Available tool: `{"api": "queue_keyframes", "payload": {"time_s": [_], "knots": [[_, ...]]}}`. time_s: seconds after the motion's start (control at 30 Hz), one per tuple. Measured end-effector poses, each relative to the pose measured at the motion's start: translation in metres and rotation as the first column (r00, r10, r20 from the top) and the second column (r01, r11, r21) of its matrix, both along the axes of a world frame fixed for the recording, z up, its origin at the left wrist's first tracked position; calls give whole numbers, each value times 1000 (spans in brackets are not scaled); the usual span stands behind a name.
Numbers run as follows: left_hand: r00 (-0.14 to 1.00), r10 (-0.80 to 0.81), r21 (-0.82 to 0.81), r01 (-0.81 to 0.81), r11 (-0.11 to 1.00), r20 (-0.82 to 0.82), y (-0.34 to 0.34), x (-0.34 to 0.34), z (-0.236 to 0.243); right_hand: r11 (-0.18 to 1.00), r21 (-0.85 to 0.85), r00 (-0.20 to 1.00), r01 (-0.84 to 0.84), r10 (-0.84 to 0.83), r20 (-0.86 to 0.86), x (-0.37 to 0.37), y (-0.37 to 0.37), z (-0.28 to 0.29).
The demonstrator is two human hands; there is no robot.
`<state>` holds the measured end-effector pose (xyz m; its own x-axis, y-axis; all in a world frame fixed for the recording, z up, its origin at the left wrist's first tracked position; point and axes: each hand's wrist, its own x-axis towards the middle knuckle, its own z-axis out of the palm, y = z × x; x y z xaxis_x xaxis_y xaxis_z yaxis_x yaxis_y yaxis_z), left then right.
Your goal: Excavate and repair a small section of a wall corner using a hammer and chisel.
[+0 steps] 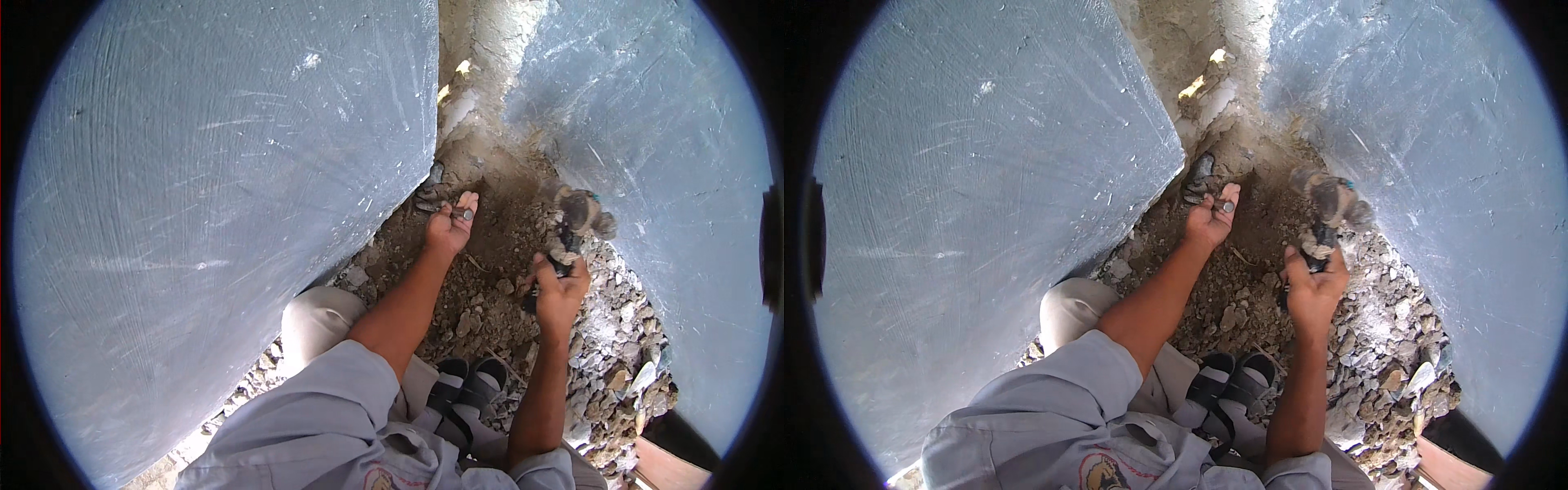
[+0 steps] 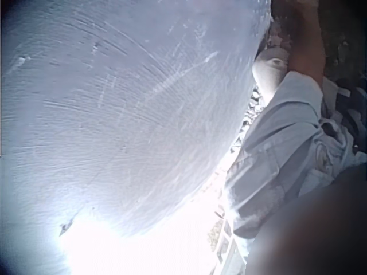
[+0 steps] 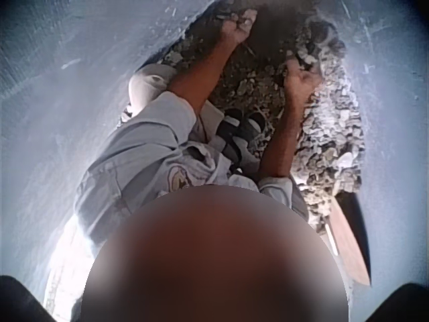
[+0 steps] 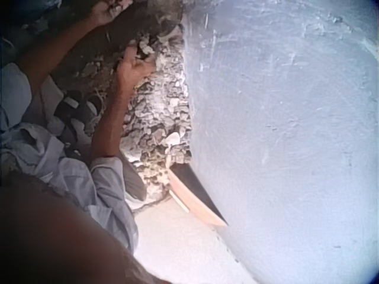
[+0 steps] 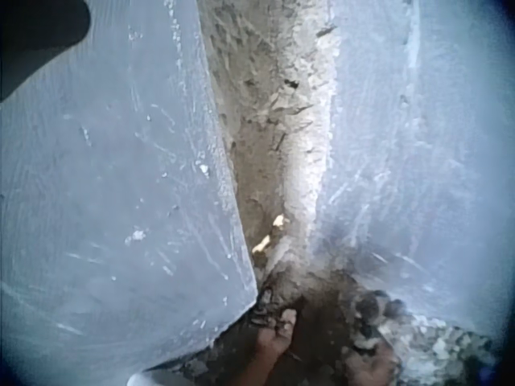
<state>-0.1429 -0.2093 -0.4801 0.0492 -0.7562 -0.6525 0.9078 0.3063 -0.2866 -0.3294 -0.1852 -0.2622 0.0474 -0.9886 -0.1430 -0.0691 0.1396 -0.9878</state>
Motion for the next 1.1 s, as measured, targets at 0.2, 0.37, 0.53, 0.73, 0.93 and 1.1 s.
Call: {"api": "queue_keyframes", "payload": {"time_s": [0.2,0.37,0.53,0.73,0.93,1.1], "knots": [[997,67,-13,-67,998,-46,-5,6,-2,996,-73,998,-58,56,-34,14,2,2],[997,58,-64,-62,996,-56,-5,9,-12,990,-130,998,-46,50,28,36,-1,-13],[999,43,47,-44,998,21,-18,0,20,994,-47,992,-98,93,-86,29,-7,-20],[994,-15,91,5,996,111,-21,12,25,904,-410,991,123,-134,2,40,-18,32],[980,-96,50,88,995,172,-14,22,7,918,10,808,-396,353,-472,50,-17,-88],[946,-209,151,175,973,249,-6,6,2,982,185,999,-48,52,-16,36,-4,-31]]}}
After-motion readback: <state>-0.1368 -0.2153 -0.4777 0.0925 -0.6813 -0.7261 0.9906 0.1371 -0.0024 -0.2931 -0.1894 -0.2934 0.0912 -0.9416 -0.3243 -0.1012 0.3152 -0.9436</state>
